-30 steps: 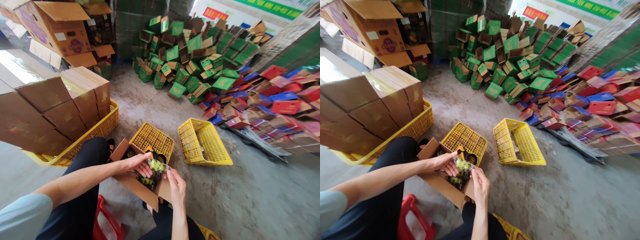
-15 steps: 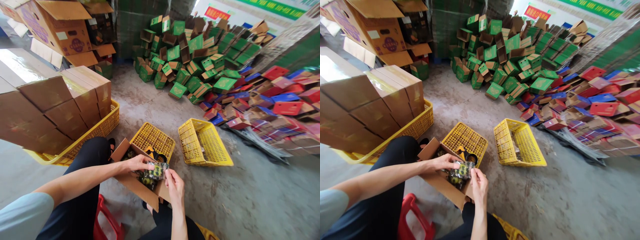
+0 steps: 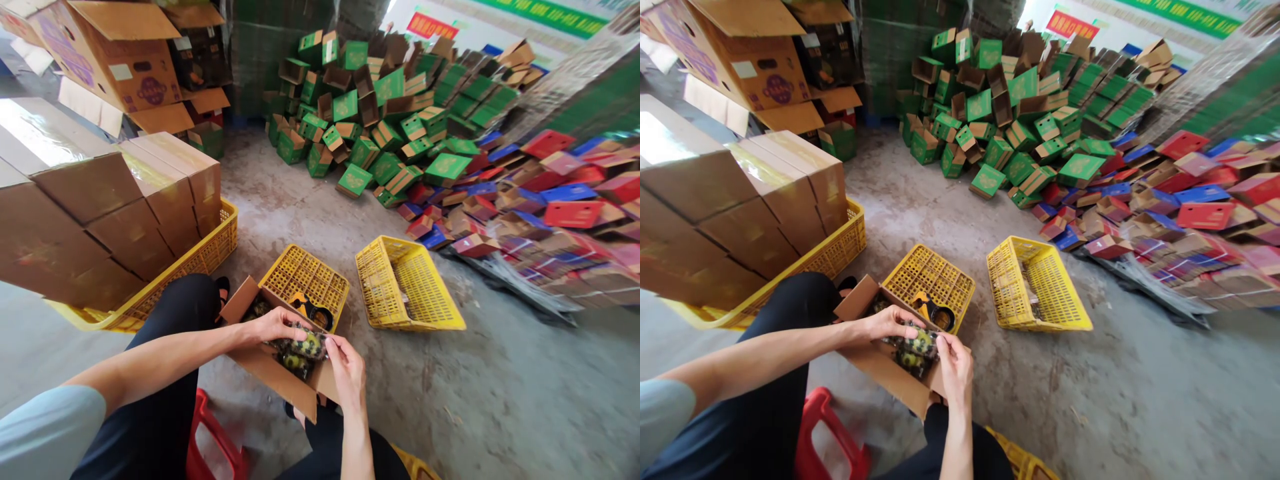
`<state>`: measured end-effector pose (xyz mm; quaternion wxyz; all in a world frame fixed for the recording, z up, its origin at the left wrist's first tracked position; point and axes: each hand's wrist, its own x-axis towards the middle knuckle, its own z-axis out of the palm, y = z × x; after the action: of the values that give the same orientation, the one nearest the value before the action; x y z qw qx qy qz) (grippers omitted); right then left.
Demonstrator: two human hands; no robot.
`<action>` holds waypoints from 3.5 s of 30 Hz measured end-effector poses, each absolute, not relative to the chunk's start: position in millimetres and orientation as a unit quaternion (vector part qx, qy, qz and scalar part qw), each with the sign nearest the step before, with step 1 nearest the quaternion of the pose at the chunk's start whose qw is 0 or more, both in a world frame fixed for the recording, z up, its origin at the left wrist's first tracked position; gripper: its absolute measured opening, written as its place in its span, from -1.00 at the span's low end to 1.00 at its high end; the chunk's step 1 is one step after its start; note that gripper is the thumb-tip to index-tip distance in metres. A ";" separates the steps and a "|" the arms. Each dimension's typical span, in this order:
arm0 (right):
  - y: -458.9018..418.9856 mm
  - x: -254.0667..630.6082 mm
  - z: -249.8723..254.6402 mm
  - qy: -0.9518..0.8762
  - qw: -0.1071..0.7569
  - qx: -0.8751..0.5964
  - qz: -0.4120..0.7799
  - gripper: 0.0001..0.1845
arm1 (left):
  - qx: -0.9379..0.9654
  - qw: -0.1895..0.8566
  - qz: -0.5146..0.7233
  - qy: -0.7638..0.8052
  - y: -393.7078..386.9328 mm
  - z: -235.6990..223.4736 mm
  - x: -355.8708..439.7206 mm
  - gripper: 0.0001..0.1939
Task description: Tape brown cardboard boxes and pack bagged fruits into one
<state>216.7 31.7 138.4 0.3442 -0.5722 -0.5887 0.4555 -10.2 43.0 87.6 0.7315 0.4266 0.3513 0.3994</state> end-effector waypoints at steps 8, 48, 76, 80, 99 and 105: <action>31.4 218.7 134.5 -0.588 0.356 -0.600 0.410 -0.49 | 0.407 0.730 0.400 0.376 43.5 91.4 -8.0 -0.35; 30.6 215.2 139.8 -0.607 0.278 -0.601 0.439 -0.31 | 0.401 0.742 0.393 0.365 43.3 98.9 -15.7 -0.36; 32.0 225.5 129.4 -0.609 0.330 -0.599 0.402 -0.48 | 0.356 0.740 0.409 0.398 45.7 94.7 -12.6 -0.31; 32.0 225.1 131.0 -0.619 0.332 -0.593 0.394 -0.48 | 0.355 0.744 0.410 0.391 45.9 91.1 -12.6 -0.34; 32.8 227.1 128.0 -0.609 0.351 -0.576 0.417 -0.54 | 0.374 0.753 0.397 0.367 48.0 91.5 -15.7 -0.31; 31.6 219.9 133.7 -0.643 0.336 -0.531 0.438 -0.56 | 0.401 0.755 0.371 0.363 45.7 94.3 -15.8 -0.28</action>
<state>219.9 31.6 133.7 0.3364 -0.5307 -0.6430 0.4380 -15.8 45.7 94.3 0.7550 0.4006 0.3630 0.3711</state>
